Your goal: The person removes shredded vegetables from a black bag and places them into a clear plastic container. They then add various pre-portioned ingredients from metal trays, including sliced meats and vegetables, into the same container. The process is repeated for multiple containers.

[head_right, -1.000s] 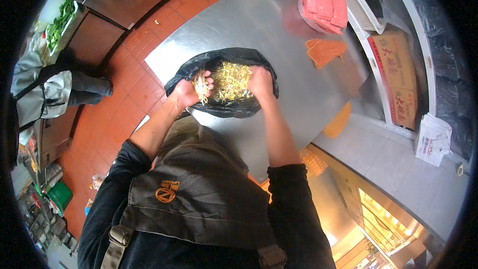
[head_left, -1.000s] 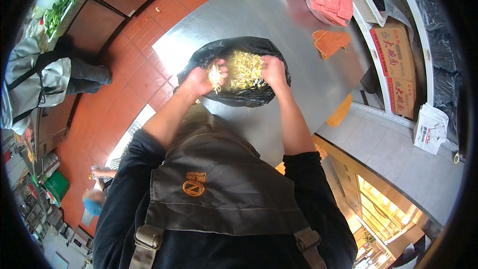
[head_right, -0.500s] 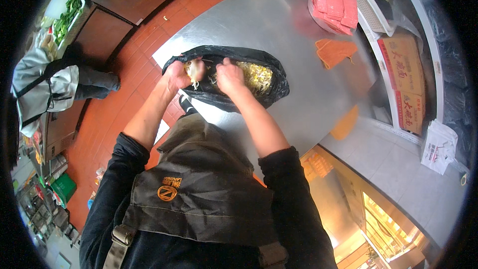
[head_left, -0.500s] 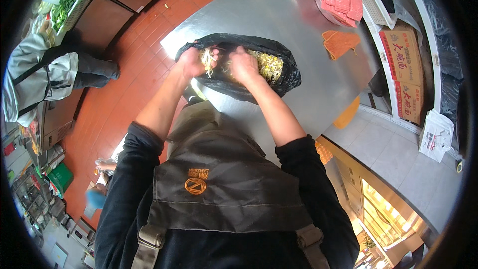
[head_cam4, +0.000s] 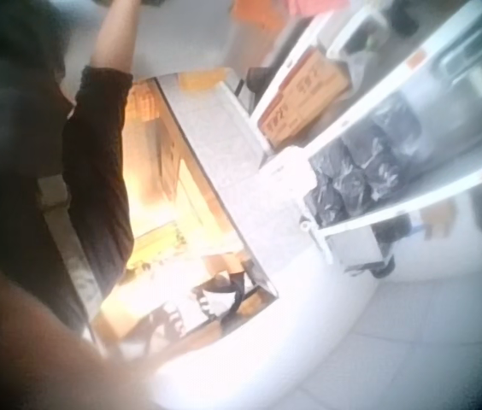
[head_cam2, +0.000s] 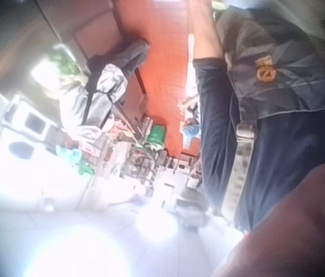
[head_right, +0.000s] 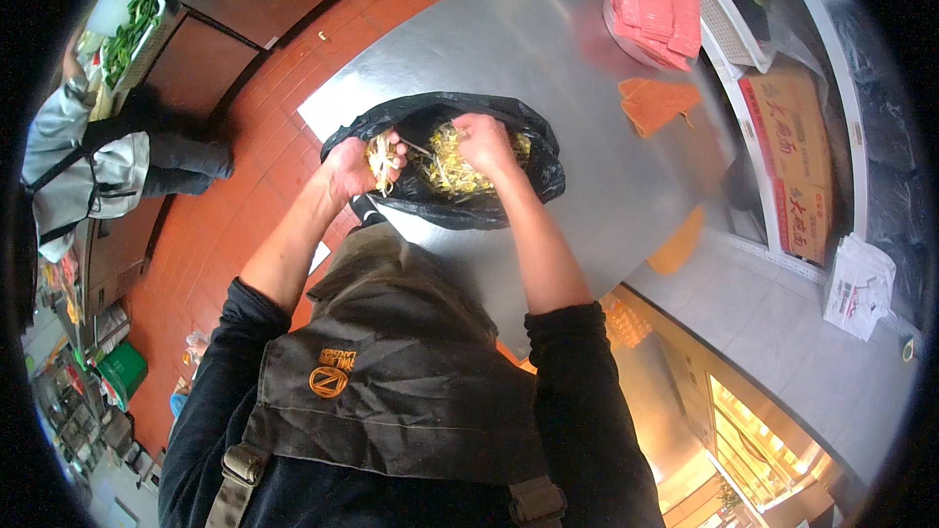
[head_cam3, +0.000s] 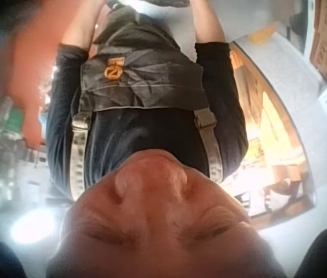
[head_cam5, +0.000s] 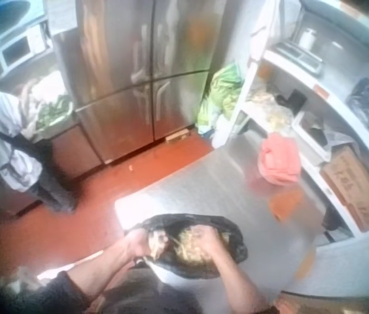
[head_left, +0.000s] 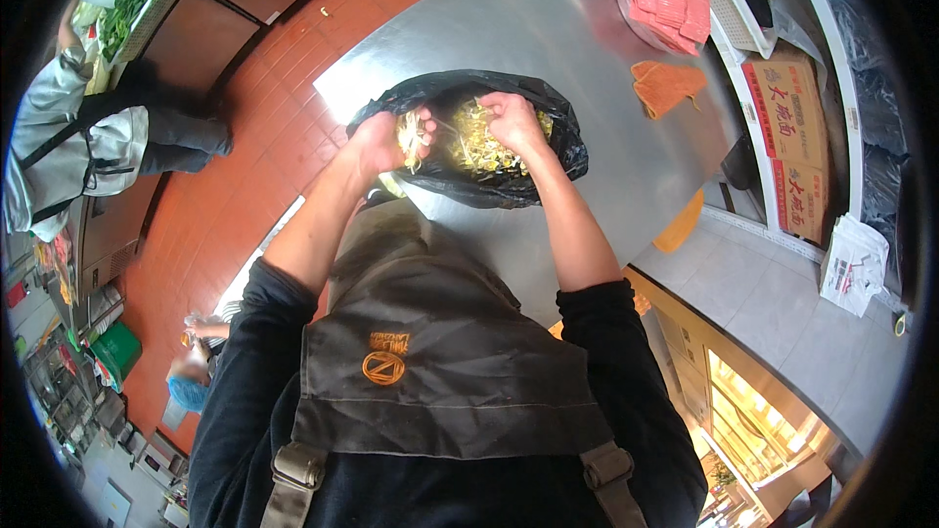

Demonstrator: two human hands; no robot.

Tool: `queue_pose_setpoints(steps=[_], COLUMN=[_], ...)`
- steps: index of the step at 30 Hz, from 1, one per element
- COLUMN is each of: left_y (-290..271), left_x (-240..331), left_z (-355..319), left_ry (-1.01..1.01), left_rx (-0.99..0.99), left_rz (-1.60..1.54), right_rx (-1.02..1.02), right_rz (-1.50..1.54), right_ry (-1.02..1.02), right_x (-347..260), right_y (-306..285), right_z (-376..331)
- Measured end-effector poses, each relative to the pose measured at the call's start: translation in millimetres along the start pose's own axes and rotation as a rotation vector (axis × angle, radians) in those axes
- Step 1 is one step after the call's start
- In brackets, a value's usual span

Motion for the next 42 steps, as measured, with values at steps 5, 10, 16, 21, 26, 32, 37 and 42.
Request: queue_pose_setpoints(steps=[5, 10, 16, 21, 26, 32, 37, 42], left_y=[0, -3, -3, 11, 17, 6, -16, -15], left_x=[-12, -12, -17, -33, -36, -35, -11, 5], left_z=[5, 9, 21, 40, 41, 51, 37, 20], left_ry=[-0.002, 0.021, 0.062, 0.165, 0.119, 0.145, 0.143, 0.202], left_rx=[0.005, 0.038, 0.050, 0.069, -0.013, -0.014, -0.030, 0.094], left_rz=[0.005, 0.063, 0.064, 0.009, -0.121, -0.135, -0.247, -0.249], right_rx=[-0.325, -0.560, -0.339, -0.401, -0.478, -0.122, -0.113, 0.045], right_rz=[0.329, 0.559, 0.401, 0.526, 0.610, 0.626, -0.356, -0.456], right_ry=[-0.001, 0.135, 0.106, -0.009, -0.013, 0.075, 0.002, 0.044], right_x=[-30, -37, -44, -70, -85, -68, -28, -14], right_y=[26, 20, 3, 5, -11, -21, 10, 53], right_z=[4, -4, -17, -28, -35, -34, -47, -64])
Point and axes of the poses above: each hand's wrist, its own z-axis towards the middle knuckle, its own y-axis out of the palm, x = y × z, the point moved 2 cm from there along z, towards the middle knuckle, and after that the axes turned 5 degrees about -z, right-handed, at the moved point
